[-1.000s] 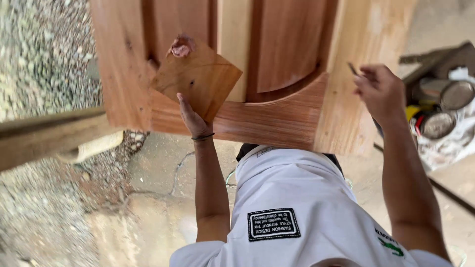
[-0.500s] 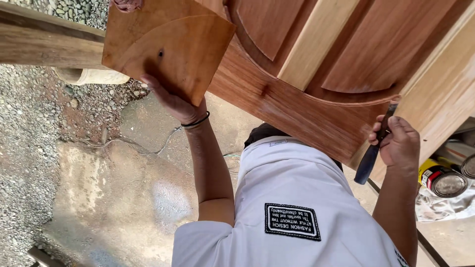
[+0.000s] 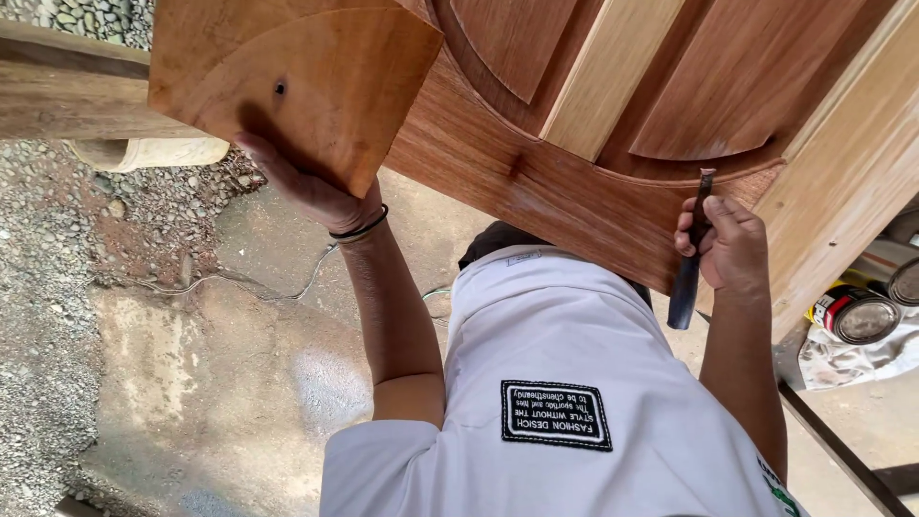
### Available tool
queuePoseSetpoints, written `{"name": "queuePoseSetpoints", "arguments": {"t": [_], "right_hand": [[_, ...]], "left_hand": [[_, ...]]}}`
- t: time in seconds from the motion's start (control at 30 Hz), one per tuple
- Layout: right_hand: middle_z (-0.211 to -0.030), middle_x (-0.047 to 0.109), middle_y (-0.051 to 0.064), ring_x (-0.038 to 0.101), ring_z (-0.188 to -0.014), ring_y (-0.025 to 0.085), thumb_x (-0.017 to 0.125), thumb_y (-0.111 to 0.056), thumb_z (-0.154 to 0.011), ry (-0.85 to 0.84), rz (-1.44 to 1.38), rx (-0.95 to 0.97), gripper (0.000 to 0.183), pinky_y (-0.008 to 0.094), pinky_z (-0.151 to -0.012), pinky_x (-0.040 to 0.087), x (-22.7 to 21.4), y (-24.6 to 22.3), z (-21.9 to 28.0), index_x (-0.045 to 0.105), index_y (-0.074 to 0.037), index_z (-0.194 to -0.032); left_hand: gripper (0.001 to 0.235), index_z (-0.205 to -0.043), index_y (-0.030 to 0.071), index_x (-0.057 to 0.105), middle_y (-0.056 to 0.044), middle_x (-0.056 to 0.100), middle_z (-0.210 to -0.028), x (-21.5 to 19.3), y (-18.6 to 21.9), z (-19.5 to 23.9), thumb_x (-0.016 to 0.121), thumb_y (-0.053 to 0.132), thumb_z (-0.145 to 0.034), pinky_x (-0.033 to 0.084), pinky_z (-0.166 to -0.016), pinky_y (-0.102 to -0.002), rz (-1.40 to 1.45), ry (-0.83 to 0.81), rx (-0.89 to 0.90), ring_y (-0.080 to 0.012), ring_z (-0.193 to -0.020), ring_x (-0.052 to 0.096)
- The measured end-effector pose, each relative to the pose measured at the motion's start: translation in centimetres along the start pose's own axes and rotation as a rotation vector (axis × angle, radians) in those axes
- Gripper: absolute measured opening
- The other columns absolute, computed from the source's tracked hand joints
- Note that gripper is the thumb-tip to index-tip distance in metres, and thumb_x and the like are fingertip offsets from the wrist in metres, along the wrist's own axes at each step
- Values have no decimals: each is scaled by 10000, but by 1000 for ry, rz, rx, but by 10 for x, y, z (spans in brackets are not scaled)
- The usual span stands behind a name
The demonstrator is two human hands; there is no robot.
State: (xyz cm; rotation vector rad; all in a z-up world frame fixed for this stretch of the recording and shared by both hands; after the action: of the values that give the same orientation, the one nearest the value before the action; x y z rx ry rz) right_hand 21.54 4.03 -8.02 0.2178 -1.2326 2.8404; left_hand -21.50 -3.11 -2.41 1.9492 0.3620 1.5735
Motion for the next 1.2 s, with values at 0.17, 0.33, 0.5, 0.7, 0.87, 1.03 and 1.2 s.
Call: {"name": "queuePoseSetpoints", "arguments": {"t": [0.17,0.33,0.5,0.7,0.87,1.03,1.2], "right_hand": [[-661,511,90,474,-452,127,430,-141,-898,-20,167,-49,166,172,-361,293,26,-8,6,514,-2,-868],[-693,537,73,478,-470,92,406,-111,-901,-129,321,-126,156,151,-390,309,56,-6,6,504,0,-854],[-871,572,82,502,-505,78,384,-108,-898,-191,468,-187,170,143,-400,346,91,-18,10,509,6,-911],[-1023,493,176,495,-441,95,380,-72,-882,-206,676,-382,173,167,-403,396,122,-19,6,503,28,-952],[-1096,469,343,380,-1189,307,432,-71,-858,-230,945,-570,203,341,-826,378,131,-10,15,491,-13,-673],[-1294,258,328,513,-954,400,426,-68,-864,-261,1149,-674,123,369,-730,389,138,-1,22,463,-7,-764],[-1273,268,340,438,-1065,418,427,-55,-869,-208,1165,-787,89,364,-835,375,143,5,22,473,6,-823]], "left_hand": [[419,-1226,-59,396,-156,329,-1299,1,-8,-4,477,224,-927,174,-1049,-437,-14,-5,-48,-260,-1240,236],[353,-1199,2,438,-144,432,-1213,45,-12,7,507,254,-962,298,-990,-410,30,-275,-176,-265,-1138,380],[383,-1214,1,421,-143,421,-1226,39,-20,6,495,279,-960,298,-992,-410,44,-237,-243,-269,-1150,372],[436,-1199,8,441,-133,427,-1224,31,-19,9,530,312,-899,320,-980,-401,-40,-85,-287,-262,-1149,379],[414,-1174,25,473,-130,459,-1191,23,-17,7,555,314,-889,343,-958,-399,-36,-85,-318,-261,-1115,414],[417,-1178,38,463,-123,462,-1189,21,-17,5,561,318,-885,340,-958,-406,-42,-85,-327,-261,-1114,414],[420,-1176,33,460,-131,469,-1179,18,-12,2,551,324,-886,344,-956,-412,-33,-77,-313,-269,-1109,419]]}}
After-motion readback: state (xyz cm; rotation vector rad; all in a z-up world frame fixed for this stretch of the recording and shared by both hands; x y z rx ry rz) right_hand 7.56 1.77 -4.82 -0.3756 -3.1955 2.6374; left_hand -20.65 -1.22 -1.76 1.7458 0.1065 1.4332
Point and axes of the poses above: each hand's wrist, its own z-axis away from the middle knuckle, its own x-axis out of the palm, y = z × x, the point moved 4 cm from there along -z, towards the middle knuckle
